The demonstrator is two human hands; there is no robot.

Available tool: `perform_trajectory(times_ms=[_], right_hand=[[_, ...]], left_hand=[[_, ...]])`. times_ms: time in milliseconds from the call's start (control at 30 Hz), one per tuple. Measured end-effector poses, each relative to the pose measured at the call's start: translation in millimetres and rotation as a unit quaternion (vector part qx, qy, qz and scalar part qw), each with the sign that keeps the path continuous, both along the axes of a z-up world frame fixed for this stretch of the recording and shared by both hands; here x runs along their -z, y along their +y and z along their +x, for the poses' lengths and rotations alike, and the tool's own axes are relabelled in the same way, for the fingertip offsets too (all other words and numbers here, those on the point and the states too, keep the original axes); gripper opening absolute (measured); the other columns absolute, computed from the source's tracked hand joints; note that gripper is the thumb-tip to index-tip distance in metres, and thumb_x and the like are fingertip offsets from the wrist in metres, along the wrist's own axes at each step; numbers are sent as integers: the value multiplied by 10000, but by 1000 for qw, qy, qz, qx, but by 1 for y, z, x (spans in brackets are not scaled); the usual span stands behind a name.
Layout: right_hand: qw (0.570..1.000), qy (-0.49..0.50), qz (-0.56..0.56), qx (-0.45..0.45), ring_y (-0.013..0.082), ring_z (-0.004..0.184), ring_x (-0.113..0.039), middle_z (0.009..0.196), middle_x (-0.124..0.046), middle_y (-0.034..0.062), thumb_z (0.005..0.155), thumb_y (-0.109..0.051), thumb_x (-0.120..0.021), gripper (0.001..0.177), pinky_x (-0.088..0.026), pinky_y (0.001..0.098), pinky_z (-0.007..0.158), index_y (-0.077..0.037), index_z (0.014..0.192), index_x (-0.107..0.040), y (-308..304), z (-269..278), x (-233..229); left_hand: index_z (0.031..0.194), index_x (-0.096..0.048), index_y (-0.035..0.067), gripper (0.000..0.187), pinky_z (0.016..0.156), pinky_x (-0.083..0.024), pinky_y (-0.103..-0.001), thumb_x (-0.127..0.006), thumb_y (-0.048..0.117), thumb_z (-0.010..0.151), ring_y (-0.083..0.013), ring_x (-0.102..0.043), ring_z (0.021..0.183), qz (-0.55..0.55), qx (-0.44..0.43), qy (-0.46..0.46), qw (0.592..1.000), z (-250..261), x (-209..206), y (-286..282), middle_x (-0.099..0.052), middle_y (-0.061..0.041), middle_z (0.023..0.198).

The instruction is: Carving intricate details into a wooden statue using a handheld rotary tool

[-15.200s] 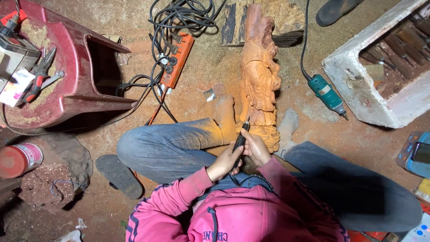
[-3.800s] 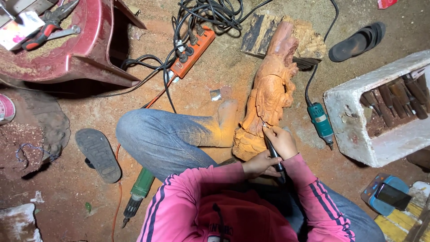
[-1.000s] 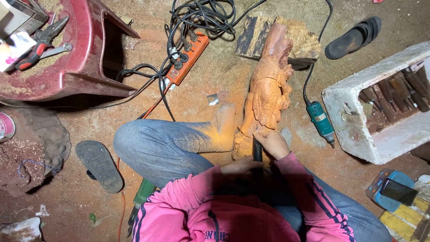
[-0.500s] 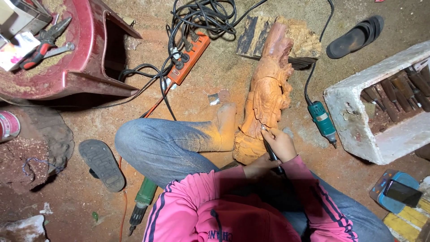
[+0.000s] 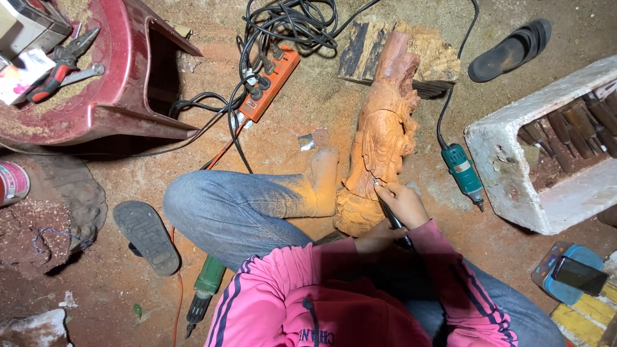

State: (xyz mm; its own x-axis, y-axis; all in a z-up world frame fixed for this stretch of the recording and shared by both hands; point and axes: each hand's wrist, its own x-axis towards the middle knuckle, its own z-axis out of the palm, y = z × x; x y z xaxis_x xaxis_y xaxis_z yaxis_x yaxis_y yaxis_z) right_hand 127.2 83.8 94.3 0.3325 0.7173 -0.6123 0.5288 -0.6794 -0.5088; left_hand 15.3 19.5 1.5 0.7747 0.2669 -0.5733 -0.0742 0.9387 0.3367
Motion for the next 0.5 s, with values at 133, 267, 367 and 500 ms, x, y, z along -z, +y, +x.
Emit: perform_trajectory(times_ms=[133,267,367,500], right_hand=[[1000,-2,-3,-22,450,831,-669,717,-634,236,949,-465,-642,501,-514,484,763,-55,687,-525,1,0,3],[999,10,-14,-34,437,818,-674,691,-633,217,940,-502,-640,517,-515,476,765,-71,685,-510,-4,1,8],[999,34,-7,-11,397,790,-657,698,-611,196,925,-446,-677,467,-516,442,759,-51,730,-521,-20,8,16],[999,34,-24,-7,397,828,-669,708,-615,165,914,-477,-678,443,-516,446,783,-79,765,-555,-31,23,29]], left_hand=[[1101,-665,90,205,741,-613,-373,-774,170,947,-162,-677,890,31,9,18,999,4,29,-19,-660,-21,960],[1133,-656,52,235,737,-622,-391,-766,163,957,-164,-682,877,11,1,34,999,-2,-7,-13,-663,-39,946],[1245,-564,17,332,755,-629,-504,-732,142,988,-320,-729,867,-49,30,50,997,12,49,-45,-613,-131,1059],[1381,-441,41,428,796,-602,-570,-653,124,1019,-479,-692,902,-95,28,9,995,15,-10,-24,-450,-167,1128]])
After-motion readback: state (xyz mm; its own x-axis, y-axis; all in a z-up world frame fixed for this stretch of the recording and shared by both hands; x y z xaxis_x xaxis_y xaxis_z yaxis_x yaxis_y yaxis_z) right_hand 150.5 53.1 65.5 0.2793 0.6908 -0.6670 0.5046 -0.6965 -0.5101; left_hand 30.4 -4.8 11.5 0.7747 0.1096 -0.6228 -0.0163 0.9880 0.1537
